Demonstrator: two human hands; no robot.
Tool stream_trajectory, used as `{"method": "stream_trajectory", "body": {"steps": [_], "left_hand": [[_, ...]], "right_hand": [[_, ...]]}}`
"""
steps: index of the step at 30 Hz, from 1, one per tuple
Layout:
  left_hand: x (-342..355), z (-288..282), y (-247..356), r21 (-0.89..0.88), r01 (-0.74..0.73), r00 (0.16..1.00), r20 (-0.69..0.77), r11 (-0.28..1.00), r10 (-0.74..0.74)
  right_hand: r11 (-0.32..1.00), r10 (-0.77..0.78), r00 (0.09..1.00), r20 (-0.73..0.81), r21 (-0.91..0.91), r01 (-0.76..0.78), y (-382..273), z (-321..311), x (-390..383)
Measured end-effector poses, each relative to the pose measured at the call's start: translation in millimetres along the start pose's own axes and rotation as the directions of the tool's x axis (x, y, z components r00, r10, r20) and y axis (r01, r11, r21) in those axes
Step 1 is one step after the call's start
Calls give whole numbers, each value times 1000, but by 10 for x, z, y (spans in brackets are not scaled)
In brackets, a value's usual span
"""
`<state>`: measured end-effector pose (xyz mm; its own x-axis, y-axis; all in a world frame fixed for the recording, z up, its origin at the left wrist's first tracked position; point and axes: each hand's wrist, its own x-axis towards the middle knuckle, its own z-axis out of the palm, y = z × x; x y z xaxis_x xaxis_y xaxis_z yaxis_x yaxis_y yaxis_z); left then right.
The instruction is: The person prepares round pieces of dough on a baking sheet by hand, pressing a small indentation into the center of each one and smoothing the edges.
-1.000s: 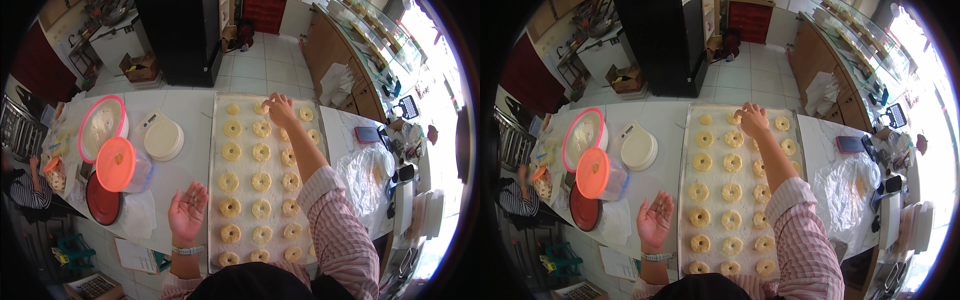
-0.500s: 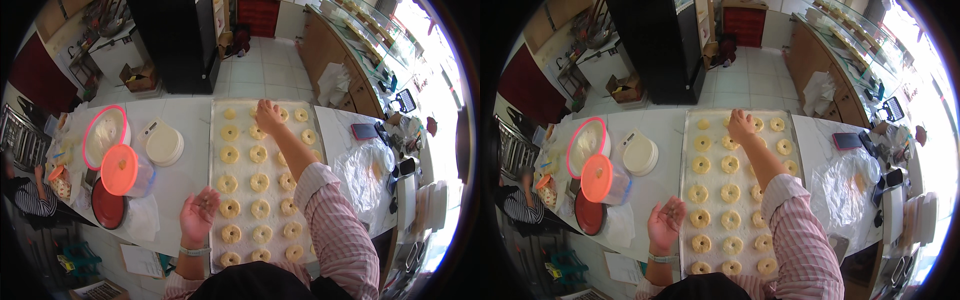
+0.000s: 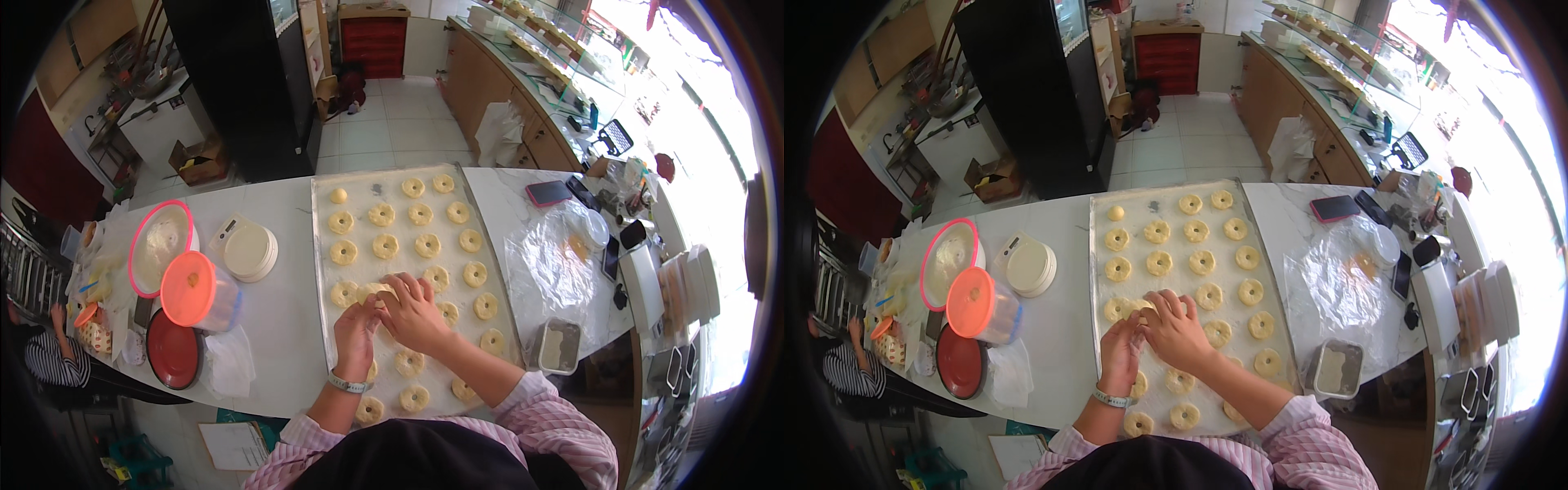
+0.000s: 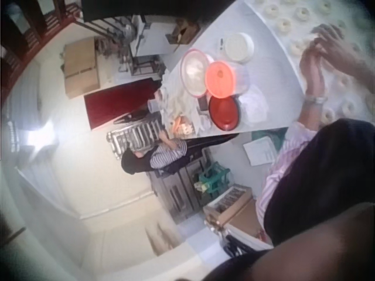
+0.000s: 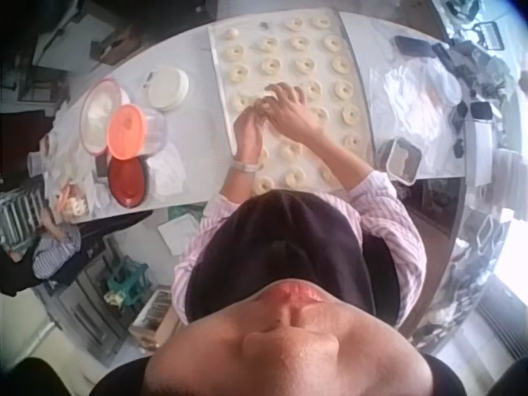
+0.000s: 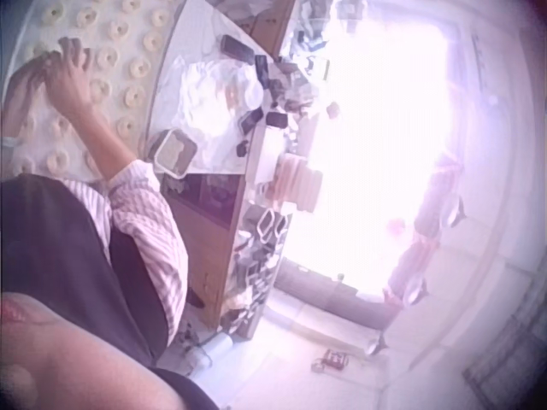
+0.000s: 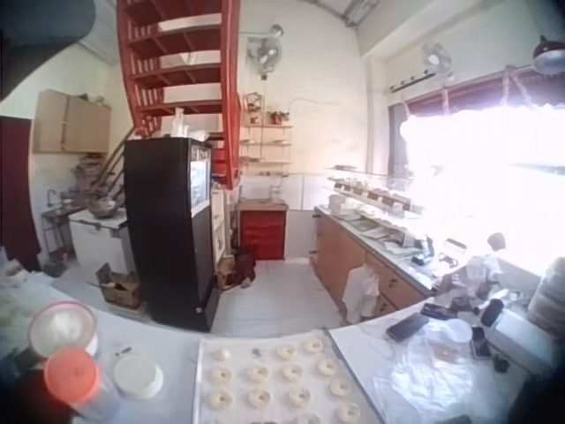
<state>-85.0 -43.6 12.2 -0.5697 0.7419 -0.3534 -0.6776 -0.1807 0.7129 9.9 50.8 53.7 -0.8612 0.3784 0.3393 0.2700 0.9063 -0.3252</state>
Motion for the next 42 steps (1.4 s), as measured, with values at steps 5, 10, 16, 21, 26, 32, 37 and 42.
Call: {"method": "stream_trajectory", "body": {"steps": [5,10,16,21,26,32,37,42], "left_hand": [[-120,168,20,20,-92,985,151,996,88],[-186,161,102,279,-73,953,301,958,-15],[-369,349,107,271,-265,953,218,925,209],[-397,332,93,160,-129,971,219,979,92],[-378,284,119,135,-71,980,194,988,44],[-360,262,125,189,54,962,254,981,-102],[-368,290,132,103,122,949,280,987,-147],[-329,256,98,221,64,964,240,973,-118]], "right_hand": [[990,86,996,-34,117,-82,-188,-320,-211],[595,398,913,87,734,-329,-68,-394,-339],[659,422,905,54,667,-347,-118,-568,-393],[413,509,847,151,820,-395,21,-529,-458],[435,477,862,168,807,-398,14,-530,-537],[378,489,843,224,816,-437,-36,-541,-557],[308,560,805,196,853,-421,8,-605,-523],[335,515,825,232,832,-442,65,-599,-581]]}}
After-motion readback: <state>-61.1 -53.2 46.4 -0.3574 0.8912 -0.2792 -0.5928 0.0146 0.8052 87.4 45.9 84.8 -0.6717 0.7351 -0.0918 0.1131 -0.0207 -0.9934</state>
